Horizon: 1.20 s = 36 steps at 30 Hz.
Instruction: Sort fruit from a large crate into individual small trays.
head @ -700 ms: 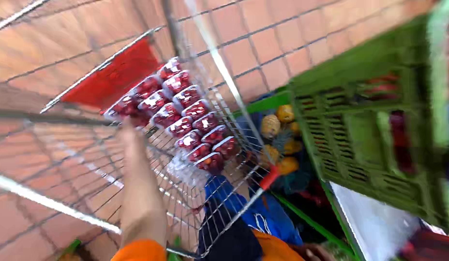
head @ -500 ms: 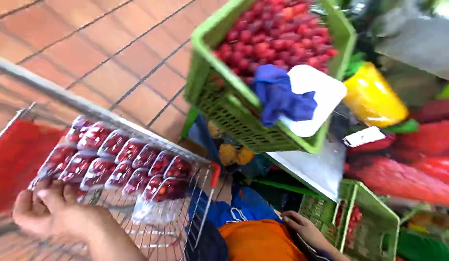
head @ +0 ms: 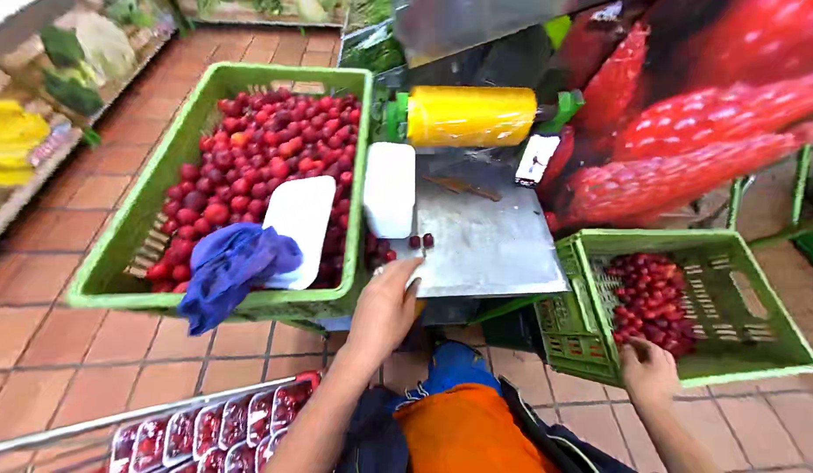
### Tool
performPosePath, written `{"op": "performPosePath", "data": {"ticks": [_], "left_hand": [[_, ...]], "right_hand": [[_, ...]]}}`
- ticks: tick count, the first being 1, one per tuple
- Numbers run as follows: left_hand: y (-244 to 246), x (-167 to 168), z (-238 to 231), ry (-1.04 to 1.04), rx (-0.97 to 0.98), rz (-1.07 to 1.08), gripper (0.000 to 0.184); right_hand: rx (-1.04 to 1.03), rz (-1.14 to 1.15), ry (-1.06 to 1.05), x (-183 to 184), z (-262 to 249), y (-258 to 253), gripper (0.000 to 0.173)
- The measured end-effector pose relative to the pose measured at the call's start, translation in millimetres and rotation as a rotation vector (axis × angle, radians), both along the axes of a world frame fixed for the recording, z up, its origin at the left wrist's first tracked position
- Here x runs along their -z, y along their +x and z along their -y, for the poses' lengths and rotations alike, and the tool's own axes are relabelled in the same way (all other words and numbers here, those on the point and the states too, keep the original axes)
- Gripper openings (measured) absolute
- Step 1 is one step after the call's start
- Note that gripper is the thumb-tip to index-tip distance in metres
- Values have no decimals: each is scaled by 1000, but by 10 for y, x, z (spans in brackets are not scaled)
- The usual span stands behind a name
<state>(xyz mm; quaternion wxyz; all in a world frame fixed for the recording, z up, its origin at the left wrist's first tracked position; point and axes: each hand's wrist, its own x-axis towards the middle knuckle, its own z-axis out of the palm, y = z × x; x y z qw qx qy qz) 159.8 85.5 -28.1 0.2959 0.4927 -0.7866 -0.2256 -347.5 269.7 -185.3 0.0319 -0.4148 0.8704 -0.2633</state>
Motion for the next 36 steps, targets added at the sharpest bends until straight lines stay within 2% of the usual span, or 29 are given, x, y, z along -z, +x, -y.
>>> {"op": "performPosePath", "data": {"ticks": [2, 6, 10, 12, 15, 17, 19, 21, 24, 27, 29, 34, 36], "left_hand": [[-330, 55, 498, 32, -41, 148, 39], [-652, 173, 1315, 18, -197, 319, 48], [-673, 307, 1620, 6, -280, 438, 33], [-620, 341, 1642, -5, -281, 465, 26], [-633, 298, 1631, -54, -295, 494, 24], [-629, 261, 1595, -127, -306, 501, 26], [-637, 186, 1569, -253, -315, 472, 30], [-693, 41, 1557, -427, -379, 421, 31], [-983, -376, 1423, -706, -442, 362, 29], [-1555, -662, 1090, -714, -344, 351, 27], [-1919, -424, 842, -647, -177, 312, 25], [-2441, 885, 632, -374, 230, 263, 33], [-2515, 1205, 593, -220, 294, 270, 29]], "right_hand": [[138, 91, 154, 141, 93, -399, 42], [273, 208, 486, 619, 400, -1052, 79], [358, 315, 638, 1065, 762, -1313, 95], [394, 368, 663, 1340, 858, -1440, 97], [374, 401, 820, 1659, 982, -1554, 101], [339, 314, 908, 1737, 954, -1420, 103], [357, 208, 898, 1742, 930, -1341, 104], [438, 240, 809, 1718, 940, -1391, 101], [547, 290, 732, 1749, 940, -1545, 95], [572, 245, 764, 1797, 955, -1560, 88], [559, 188, 793, 1862, 946, -1555, 86], [460, 198, 803, 1842, 857, -1644, 97], [462, 196, 795, 1842, 839, -1636, 98]]}}
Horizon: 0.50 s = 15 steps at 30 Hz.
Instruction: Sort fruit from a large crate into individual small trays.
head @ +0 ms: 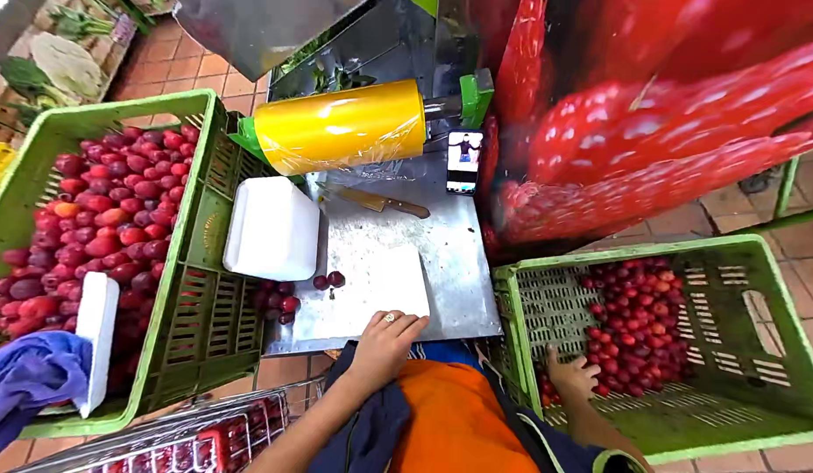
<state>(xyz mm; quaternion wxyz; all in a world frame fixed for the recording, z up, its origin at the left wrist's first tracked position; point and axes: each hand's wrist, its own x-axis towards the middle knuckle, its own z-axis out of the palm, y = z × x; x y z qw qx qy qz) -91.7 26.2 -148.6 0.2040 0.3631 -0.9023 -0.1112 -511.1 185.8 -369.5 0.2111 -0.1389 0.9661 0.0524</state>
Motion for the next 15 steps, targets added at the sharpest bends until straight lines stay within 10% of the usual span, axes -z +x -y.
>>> {"op": "performPosePath", "data": {"ticks": [15], "left_hand": [[92, 484, 376, 471, -206, 214, 52]], "right_hand": [[242, -105, -22, -78, 314, 390, 85]]}}
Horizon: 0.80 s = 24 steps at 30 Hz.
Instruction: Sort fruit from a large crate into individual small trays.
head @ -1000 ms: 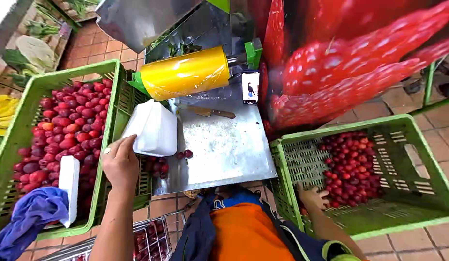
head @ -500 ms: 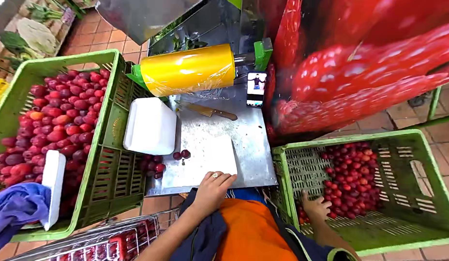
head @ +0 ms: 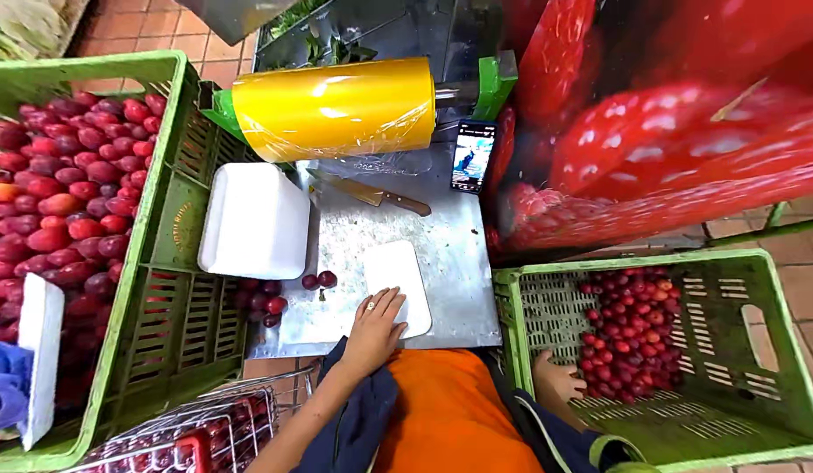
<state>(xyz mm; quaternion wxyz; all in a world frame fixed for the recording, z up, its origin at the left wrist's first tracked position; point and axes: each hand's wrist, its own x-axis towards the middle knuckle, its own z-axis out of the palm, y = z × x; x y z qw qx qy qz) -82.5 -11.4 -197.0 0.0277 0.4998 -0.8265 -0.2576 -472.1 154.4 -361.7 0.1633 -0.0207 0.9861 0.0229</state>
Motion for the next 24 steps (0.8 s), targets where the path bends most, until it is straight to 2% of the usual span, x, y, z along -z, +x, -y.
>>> {"op": "performPosePath", "data": {"ticks": [4, 7, 11, 17, 24], "left_hand": [[-5, 64, 161, -51, -36, 7, 55], [0, 90, 158, -85, -59, -24, 55], [20, 132, 100, -132, -92, -99, 51], [65, 127, 50, -202, -135, -191, 45], [97, 107, 31, -294, -181, -280, 39]], "right_hand": [[-152, -26, 4, 81, -69, 36, 79], [-271, -17, -46, 176, -276, 22, 86], [-254, 5, -58, 194, -282, 9, 86], [-211, 1, -229, 194, -290, -31, 79], [-180, 87, -291, 162, -242, -143, 61]]}}
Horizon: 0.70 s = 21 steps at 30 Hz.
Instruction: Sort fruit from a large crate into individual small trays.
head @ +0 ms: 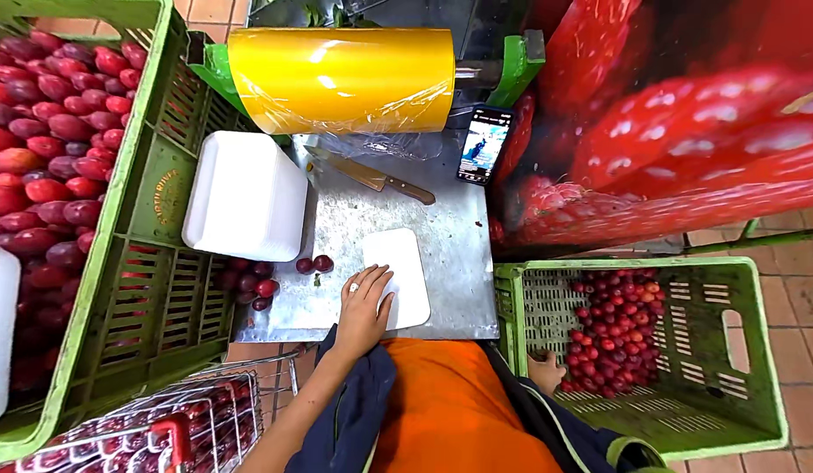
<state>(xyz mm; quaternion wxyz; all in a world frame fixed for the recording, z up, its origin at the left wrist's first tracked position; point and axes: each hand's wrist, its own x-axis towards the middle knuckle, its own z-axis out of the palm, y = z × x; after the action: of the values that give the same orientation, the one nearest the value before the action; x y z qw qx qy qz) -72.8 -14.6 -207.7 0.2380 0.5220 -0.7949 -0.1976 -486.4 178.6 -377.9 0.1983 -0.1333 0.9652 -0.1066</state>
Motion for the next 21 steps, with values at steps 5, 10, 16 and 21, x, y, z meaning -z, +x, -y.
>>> {"op": "performPosePath", "data": {"ticks": [5, 10, 16, 21], "left_hand": [[-57, -5, -16, 31, 12, -17, 39], [-60, -36, -62, 9, 9, -77, 37], [20, -27, -94, 256, -298, -201, 55], [-120, -28, -70, 397, -247, -149, 59]], "right_hand": [[-27, 26, 83, -211, 151, 45, 44], [180, 4, -290, -451, 308, -138, 36], [74, 867, -1298, -1726, 851, 9, 21], [-619, 1073, -1280, -2288, 1445, 830, 28]]}}
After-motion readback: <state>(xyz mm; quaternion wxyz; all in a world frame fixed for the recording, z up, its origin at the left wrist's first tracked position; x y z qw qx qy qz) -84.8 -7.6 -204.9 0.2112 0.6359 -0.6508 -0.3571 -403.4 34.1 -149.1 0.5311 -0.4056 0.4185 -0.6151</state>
